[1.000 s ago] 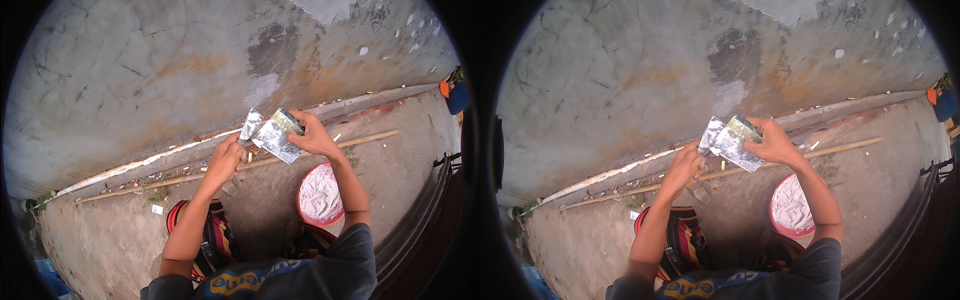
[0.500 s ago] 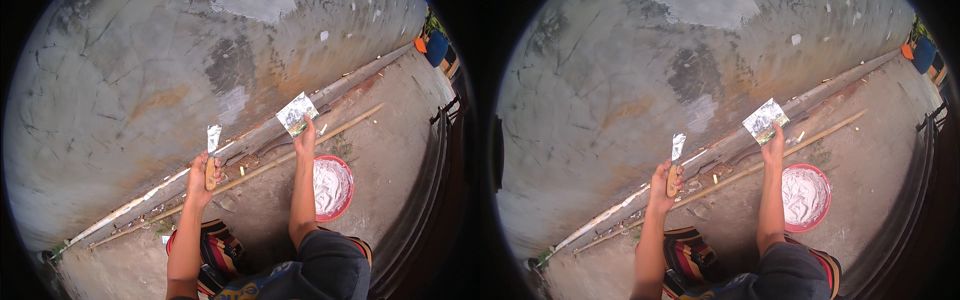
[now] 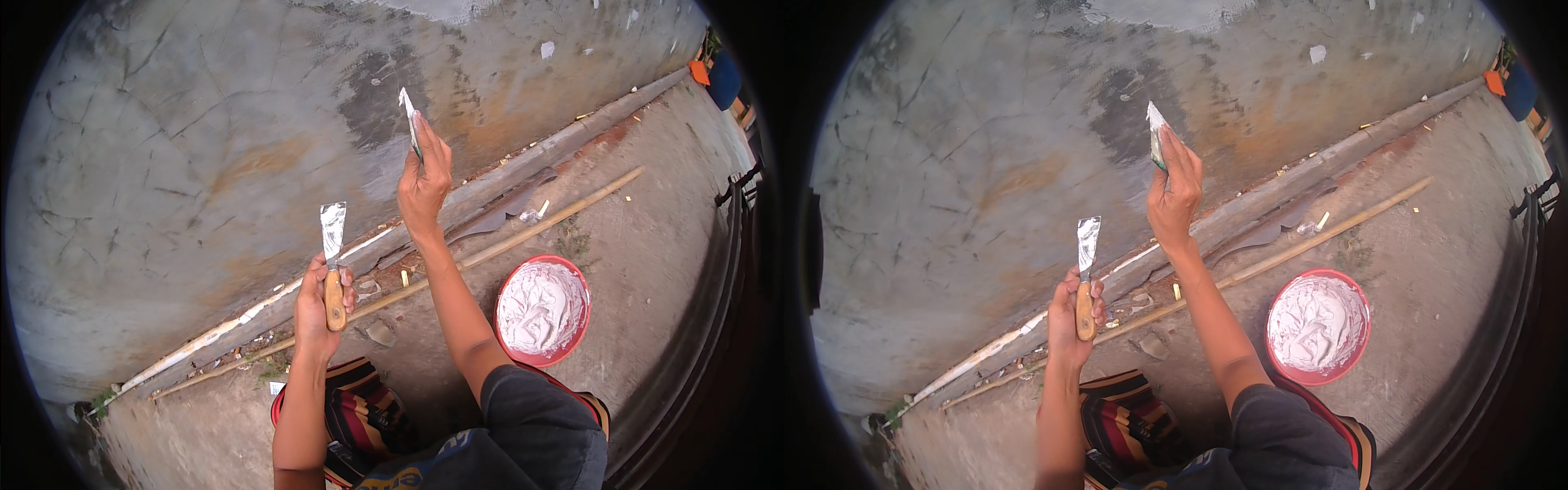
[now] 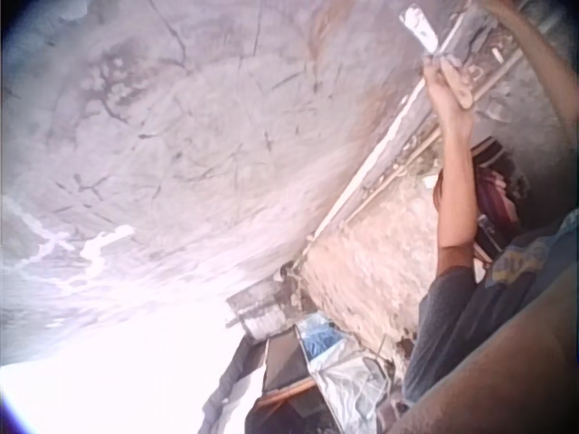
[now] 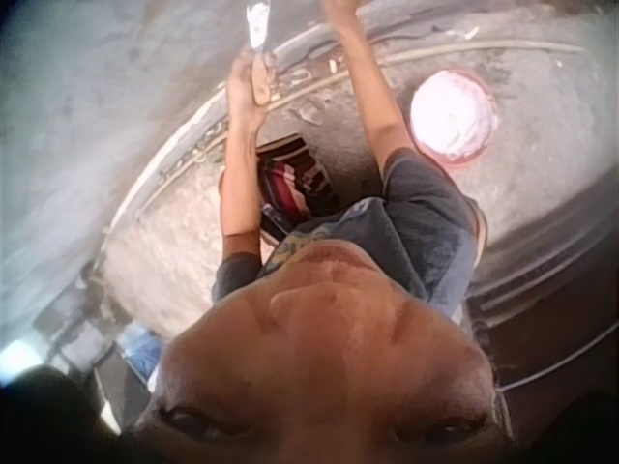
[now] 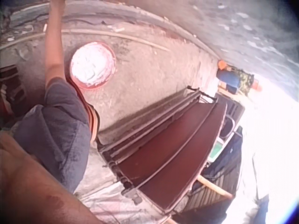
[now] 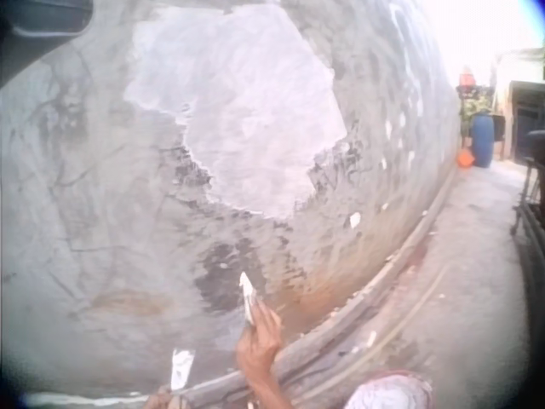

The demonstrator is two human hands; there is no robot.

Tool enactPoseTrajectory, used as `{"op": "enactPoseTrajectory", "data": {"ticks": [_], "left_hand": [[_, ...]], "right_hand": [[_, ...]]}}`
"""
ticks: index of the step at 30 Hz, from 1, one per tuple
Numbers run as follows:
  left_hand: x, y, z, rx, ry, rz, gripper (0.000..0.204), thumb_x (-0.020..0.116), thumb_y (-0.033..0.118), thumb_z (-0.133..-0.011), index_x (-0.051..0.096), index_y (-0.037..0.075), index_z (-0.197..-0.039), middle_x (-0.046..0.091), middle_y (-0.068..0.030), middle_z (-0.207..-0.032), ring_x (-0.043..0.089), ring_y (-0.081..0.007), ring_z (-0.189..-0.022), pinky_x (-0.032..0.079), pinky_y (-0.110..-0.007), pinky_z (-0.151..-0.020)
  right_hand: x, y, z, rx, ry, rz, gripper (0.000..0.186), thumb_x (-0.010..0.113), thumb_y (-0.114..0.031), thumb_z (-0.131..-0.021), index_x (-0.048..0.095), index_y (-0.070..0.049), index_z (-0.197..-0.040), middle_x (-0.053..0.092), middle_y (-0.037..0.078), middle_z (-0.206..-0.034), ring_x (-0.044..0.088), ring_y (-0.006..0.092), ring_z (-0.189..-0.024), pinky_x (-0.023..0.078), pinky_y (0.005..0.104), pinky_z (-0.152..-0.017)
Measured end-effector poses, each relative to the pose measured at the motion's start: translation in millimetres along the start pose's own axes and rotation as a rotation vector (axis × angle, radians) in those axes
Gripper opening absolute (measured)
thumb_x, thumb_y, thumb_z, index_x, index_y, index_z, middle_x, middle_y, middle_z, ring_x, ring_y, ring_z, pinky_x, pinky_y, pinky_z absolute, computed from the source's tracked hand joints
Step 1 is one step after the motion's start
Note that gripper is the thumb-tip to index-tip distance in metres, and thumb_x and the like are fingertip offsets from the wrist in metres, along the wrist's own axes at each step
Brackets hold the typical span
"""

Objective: The person applies white plaster to a concrete wall using a putty knife and a trowel. They repeatedly scoop plaster from a red bucket and spread it onto the wall surface in small sections.

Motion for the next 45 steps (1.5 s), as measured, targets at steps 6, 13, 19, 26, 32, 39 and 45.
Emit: {"op": "enactPoseTrajectory", "data": {"ticks": [6,13,19,26,32,39,45], "left_hand": [[-10.0,10.3,6.1,0.017,-0.001,0.005,0.033,0.04,0.022,-0.093,0.045,0.008,-0.122,0.05,-0.0037,-0.077,0.045,-0.0107,-0.054,0.04,-0.025,-0.047],[-20.7,9.6,3.1,-0.013,-0.041,0.002,0.033,0.037,0.024,-0.097,0.043,0.011,-0.127,0.053,-0.0034,-0.077,0.045,-0.0118,-0.055,0.039,-0.026,-0.049],[-23.4,8.5,1.7,-0.017,-0.076,0.031,0.034,0.038,0.024,-0.096,0.043,0.011,-0.128,0.054,-0.0046,-0.077,0.047,-0.0125,-0.055,0.039,-0.027,-0.049],[-23.1,11.5,5.8,-0.008,-0.083,0.014,0.033,0.036,0.022,-0.097,0.043,0.01,-0.126,0.054,-0.0051,-0.076,0.047,-0.0131,-0.054,0.04,-0.027,-0.049],[-21.2,14.3,6.6,-0.002,-0.074,-0.023,0.033,0.037,0.025,-0.097,0.042,0.01,-0.127,0.054,-0.0048,-0.076,0.047,-0.0125,-0.055,0.04,-0.026,-0.05],[-12.6,10.1,10.8,-0.005,-0.079,-0.017,0.035,0.038,0.024,-0.095,0.043,0.008,-0.127,0.052,-0.0041,-0.076,0.045,-0.0109,-0.053,0.039,-0.025,-0.048],[-18.4,14.6,14.2,0.012,-0.056,-0.029,0.034,0.038,0.024,-0.096,0.043,0.009,-0.127,0.052,-0.004,-0.076,0.045,-0.0112,-0.053,0.039,-0.025,-0.049]], "right_hand": [[24.4,3.7,0.8,-0.089,0.065,0.087,0.061,0.056,0.013,-0.076,0.056,-0.007,-0.134,0.058,0.01,-0.134,0.054,0.0288,-0.115,0.044,0.0375,-0.097],[54.4,-3.5,16.6,-0.138,0.017,0.206,0.065,0.057,0.012,-0.07,0.057,-0.006,-0.133,0.055,0.007,-0.139,0.056,0.0284,-0.109,0.045,0.0356,-0.093],[36.6,-24.3,36.0,-0.193,-0.197,0.102,0.063,0.057,0.013,-0.069,0.063,-0.008,-0.128,0.064,0.007,-0.126,0.06,0.0252,-0.105,0.044,0.0352,-0.094],[9.2,5.1,-21.1,-0.085,0.034,0.127,0.06,0.056,0.014,-0.071,0.062,-0.007,-0.128,0.064,0.01,-0.127,0.06,0.0281,-0.112,0.048,0.0369,-0.093],[46.7,-31.4,17.6,-0.122,-0.081,0.105,0.061,0.054,0.015,-0.071,0.062,-0.006,-0.127,0.062,0.011,-0.129,0.06,0.0286,-0.114,0.049,0.0354,-0.094],[2.7,-24.1,-10.8,-0.124,-0.033,0.032,0.057,0.053,0.017,-0.077,0.062,-0.007,-0.128,0.064,0.01,-0.126,0.062,0.0262,-0.112,0.05,0.034,-0.092],[11.9,-12.8,-23.4,-0.129,0.006,0.051,0.058,0.051,0.016,-0.076,0.059,-0.004,-0.129,0.062,0.013,-0.128,0.059,0.0308,-0.117,0.048,0.0391,-0.096]]}}
Point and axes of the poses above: each hand's wrist, its own z-axis away from the middle knuckle, its own x-axis out of the palm, y = z × x, the point moved 7 cm from there along -z, towards the middle knuckle
